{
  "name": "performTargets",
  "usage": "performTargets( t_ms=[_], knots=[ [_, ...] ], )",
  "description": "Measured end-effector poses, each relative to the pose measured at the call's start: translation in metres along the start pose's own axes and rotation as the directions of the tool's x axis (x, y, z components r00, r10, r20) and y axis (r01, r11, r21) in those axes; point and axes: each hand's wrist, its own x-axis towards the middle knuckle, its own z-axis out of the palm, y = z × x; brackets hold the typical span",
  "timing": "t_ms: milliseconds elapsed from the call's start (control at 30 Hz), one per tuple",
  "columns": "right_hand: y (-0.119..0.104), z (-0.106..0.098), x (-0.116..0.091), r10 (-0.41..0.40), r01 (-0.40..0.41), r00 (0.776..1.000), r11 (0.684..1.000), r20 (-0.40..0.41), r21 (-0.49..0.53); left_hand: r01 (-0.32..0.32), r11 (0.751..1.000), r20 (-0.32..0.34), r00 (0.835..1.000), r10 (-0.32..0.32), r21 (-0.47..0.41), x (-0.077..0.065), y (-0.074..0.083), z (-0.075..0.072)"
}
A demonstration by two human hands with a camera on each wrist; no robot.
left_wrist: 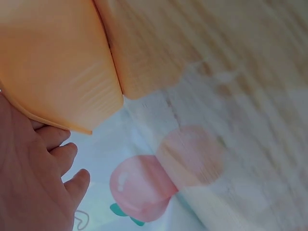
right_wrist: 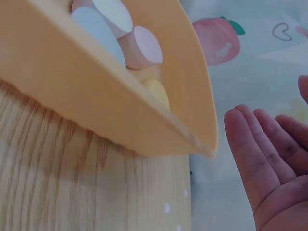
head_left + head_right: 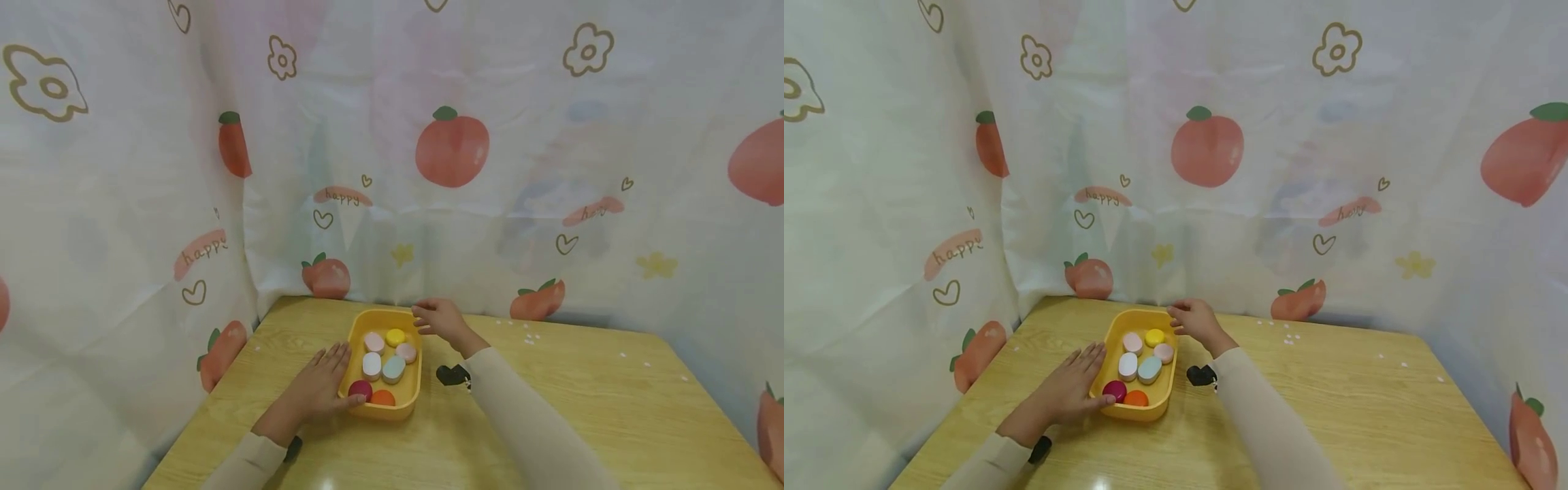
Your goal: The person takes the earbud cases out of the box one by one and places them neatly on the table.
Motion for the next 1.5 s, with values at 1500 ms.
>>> performTargets(
  t_ms=[1500],
  knots=[
    [0.013, 0.081, 0.034, 0.209, -0.213, 0.976, 0.975, 0.066, 0.064, -0.039, 0.999, -0.06, 0.997, 0.039, 0.003, -0.001, -0.003, 0.003]
  ],
)
